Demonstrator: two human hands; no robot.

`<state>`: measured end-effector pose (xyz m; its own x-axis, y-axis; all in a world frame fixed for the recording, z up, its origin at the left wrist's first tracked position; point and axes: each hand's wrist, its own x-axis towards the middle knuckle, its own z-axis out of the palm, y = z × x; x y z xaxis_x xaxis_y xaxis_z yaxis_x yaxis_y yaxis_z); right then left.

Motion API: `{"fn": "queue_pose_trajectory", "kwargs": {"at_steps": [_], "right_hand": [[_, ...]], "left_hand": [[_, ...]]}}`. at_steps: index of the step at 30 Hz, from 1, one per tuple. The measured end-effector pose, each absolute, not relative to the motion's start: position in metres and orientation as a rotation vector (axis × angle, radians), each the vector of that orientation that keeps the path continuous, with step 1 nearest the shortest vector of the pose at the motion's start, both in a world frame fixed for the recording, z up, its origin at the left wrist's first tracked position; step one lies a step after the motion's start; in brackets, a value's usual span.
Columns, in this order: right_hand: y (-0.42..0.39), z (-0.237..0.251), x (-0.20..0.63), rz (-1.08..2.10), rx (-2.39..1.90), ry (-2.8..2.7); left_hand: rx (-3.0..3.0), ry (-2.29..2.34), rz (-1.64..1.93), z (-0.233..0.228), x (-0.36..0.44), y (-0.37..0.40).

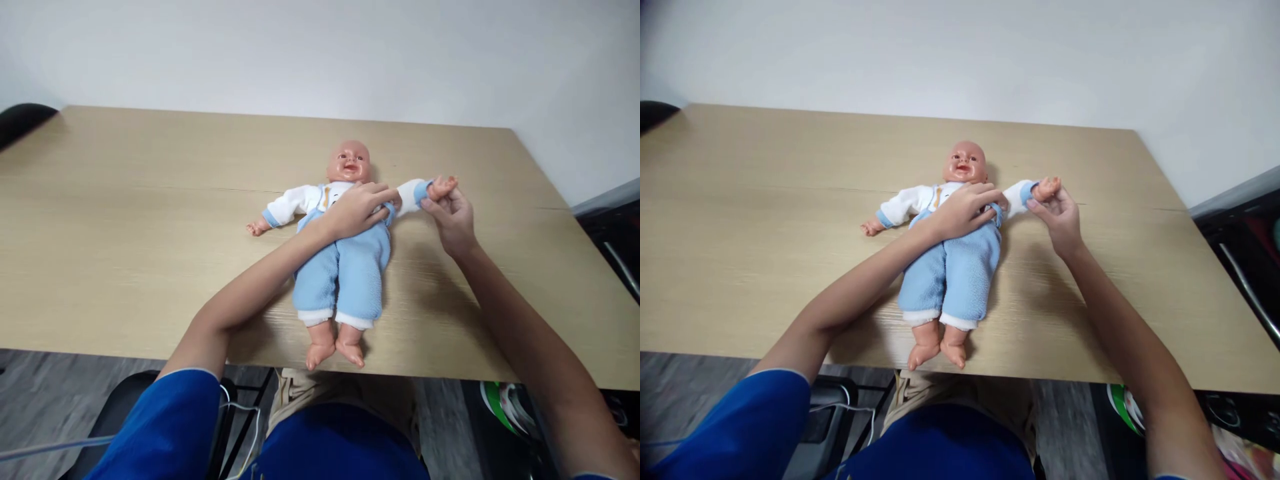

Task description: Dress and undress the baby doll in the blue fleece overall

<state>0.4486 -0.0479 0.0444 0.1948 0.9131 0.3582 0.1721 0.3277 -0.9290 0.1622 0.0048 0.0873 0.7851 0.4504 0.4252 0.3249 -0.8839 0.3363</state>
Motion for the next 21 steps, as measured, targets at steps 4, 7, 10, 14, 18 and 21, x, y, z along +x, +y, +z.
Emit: {"fn": "queue_pose_trajectory", "kwargs": {"at_steps": [4, 7, 10, 14, 18, 21], "right_hand": [[-0.027, 0.038, 0.411, 0.785, -1.059, -1.362], [-0.033, 0.028, 0.393, 0.739, -1.002, -1.508], [-0.048, 0.025, 0.386, 0.627, -0.980, -1.644], [-0.067, 0.033, 0.380, 0.507, -0.965, -1.756], [-0.073, 0.036, 0.368, 0.635, -1.029, -1.605], [-0.069, 0.031, 0.366, 0.989, -0.999, -1.301]], "left_hand": [[2.754, 0.613, 0.906, 0.084, 0.156, -0.004], [2.678, 0.724, 1.064, 0.084, 0.152, -0.012], [2.521, 0.774, 1.129, 0.090, 0.153, -0.017], [2.253, 0.838, 1.048, 0.097, 0.162, -0.006], [2.169, 0.900, 0.910, 0.096, 0.167, 0.012], [2.302, 0.947, 0.789, 0.091, 0.168, 0.017]]}}
